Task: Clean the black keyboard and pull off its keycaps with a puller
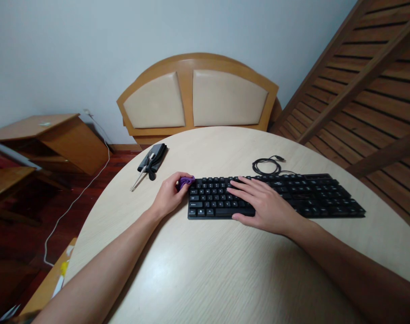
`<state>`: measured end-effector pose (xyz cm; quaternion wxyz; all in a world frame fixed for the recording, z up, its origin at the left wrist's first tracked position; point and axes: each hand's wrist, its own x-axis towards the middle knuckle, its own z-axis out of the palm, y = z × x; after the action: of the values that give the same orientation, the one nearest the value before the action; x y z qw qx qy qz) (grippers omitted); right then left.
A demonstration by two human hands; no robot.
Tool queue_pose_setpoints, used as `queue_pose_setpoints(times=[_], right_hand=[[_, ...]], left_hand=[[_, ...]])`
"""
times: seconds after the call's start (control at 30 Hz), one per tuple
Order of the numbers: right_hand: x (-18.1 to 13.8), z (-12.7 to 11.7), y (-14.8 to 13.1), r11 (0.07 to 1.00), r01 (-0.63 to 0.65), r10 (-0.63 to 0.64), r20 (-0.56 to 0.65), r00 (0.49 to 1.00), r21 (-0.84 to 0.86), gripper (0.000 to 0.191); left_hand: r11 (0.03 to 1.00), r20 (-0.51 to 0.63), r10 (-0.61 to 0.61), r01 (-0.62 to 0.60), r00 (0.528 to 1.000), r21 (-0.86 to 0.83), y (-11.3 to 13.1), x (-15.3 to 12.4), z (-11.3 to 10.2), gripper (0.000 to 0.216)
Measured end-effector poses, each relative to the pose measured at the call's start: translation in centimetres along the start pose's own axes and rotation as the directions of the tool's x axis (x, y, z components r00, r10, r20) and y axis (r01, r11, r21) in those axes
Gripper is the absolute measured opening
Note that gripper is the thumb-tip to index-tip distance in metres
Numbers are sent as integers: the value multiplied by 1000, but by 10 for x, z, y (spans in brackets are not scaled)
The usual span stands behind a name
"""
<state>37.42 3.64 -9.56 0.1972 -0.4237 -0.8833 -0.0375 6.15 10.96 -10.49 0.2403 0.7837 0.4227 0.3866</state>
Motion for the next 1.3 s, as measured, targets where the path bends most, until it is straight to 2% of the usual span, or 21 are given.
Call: queue_pose_setpoints(times=[0.17, 0.3, 0.6, 0.67, 0.77, 0.87, 1.07, 1.3], right_hand=[[0, 0, 0, 1000, 4, -4, 16, 1000, -10, 57], [0, 0, 1, 1000, 3, -3, 9, 1000, -4, 56], [0, 0, 1, 1000, 2, -2, -19, 1000, 13, 55], [0, 0, 0, 1000, 1, -1, -17, 1000, 11, 55], [1, 0, 0, 1000, 6, -6, -9, 1000, 1, 56], [1, 0, 0, 1000, 6, -6, -5, 1000, -7, 55], [0, 0, 1, 1000, 10, -10, 1, 1000, -14, 55], [0, 0, 0, 1000, 5, -5, 3, 1000, 1, 55]], left_hand=[[1000, 21, 3, -3, 1000, -11, 1, -2, -1, 25], [995, 47, 82, -85, 995, 55, 5, -2, -4, 27], [958, 252, 203, -245, 946, 150, 17, -3, -22, 30], [954, 229, 228, -264, 947, 142, 17, -3, -20, 29], [954, 111, 276, -286, 955, 93, 13, -1, -13, 30], [961, 18, 267, -267, 964, 76, 6, 1, -6, 30], [973, 108, 215, -223, 971, 66, 1, 3, -2, 27], [980, 86, 175, -182, 981, 76, 6, 3, 1, 21]])
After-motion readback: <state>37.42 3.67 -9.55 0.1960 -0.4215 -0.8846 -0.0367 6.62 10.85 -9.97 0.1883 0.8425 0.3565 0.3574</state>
